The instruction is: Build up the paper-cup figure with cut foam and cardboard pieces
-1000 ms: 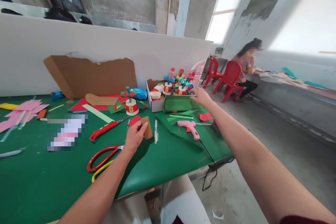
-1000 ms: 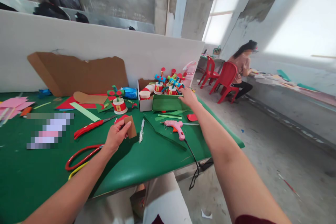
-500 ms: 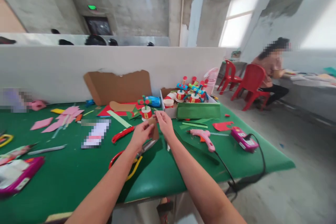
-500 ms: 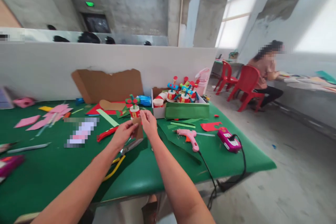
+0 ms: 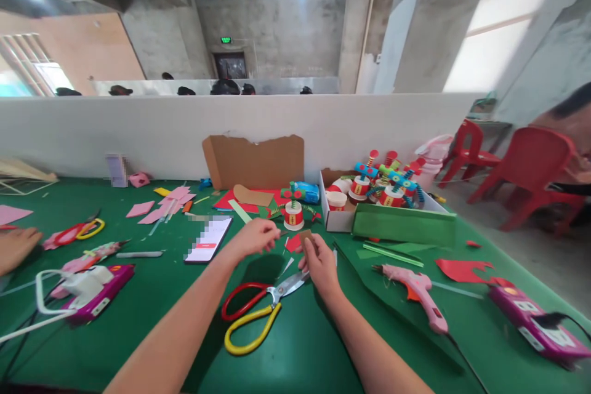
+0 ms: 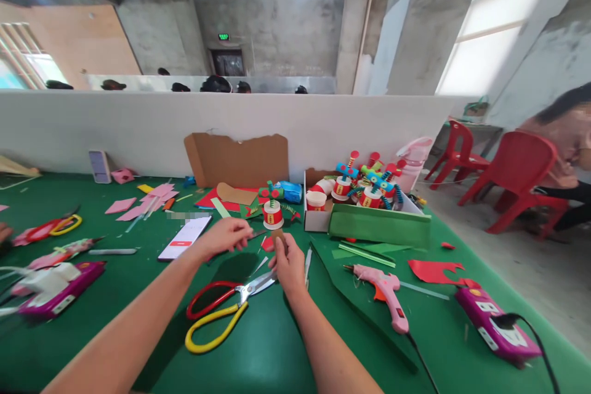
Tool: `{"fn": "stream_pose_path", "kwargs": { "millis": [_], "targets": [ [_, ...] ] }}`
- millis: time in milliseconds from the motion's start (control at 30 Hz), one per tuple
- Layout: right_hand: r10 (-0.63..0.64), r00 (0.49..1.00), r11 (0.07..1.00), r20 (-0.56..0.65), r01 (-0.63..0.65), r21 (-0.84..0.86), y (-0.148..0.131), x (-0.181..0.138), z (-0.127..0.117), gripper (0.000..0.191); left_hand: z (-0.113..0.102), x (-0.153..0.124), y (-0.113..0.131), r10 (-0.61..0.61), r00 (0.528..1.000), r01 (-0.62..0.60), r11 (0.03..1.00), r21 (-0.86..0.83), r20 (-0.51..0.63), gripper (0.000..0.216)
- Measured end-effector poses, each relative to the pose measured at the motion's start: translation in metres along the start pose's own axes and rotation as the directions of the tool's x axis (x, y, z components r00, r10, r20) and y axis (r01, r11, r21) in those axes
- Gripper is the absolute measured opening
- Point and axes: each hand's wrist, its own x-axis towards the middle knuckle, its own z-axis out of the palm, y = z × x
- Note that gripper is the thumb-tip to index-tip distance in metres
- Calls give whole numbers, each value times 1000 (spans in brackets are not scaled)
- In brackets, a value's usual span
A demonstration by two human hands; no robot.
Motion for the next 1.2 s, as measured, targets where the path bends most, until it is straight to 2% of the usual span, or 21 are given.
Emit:
{"fn": "stream_pose_path", "kwargs": {
  "millis": [67,133,233,300,400,500,600,767,1000,1100,1200],
  "targets": [
    [-5,1000,1000,16,5,-4,-1,0,2,36,-28,20,-19,-2,974,80,940,333,-228,29],
    [-5,999,1000,31,5,-19,-2,0,3,35,-46,42,-35,-7,951,143,896,420,-310,27],
    [15,999,999,50,-13,-45,-3,0,4,35,-49,71,-49,16,960,128,863,489,-279,28],
    [25,998,998,59,-21,-63,-4,-1,5,36,-39,85,-54,46,976,73,852,519,-212,44],
    [35,997,997,66,-30,-76,-5,-1,5,36,-24,100,-60,67,986,29,839,544,-156,58],
    [37,997,997,63,-33,-74,-7,-1,4,36,-22,109,-66,73,980,43,833,551,-187,41],
    [36,997,997,63,-32,-66,-7,-1,4,36,-34,115,-71,64,956,103,841,531,-287,24],
    [30,997,998,66,-26,-52,-6,-1,3,37,-59,122,-78,1,879,232,872,430,-476,27],
    [21,998,998,60,-17,-56,-6,0,3,40,-73,122,-78,-13,821,261,898,355,-571,28],
    [25,997,998,67,-21,-56,-6,1,3,40,-70,116,-71,-5,827,248,900,358,-562,29],
    [30,997,999,74,-26,-47,-6,1,3,38,-58,104,-66,22,883,185,902,390,-470,26]
  ]
}}
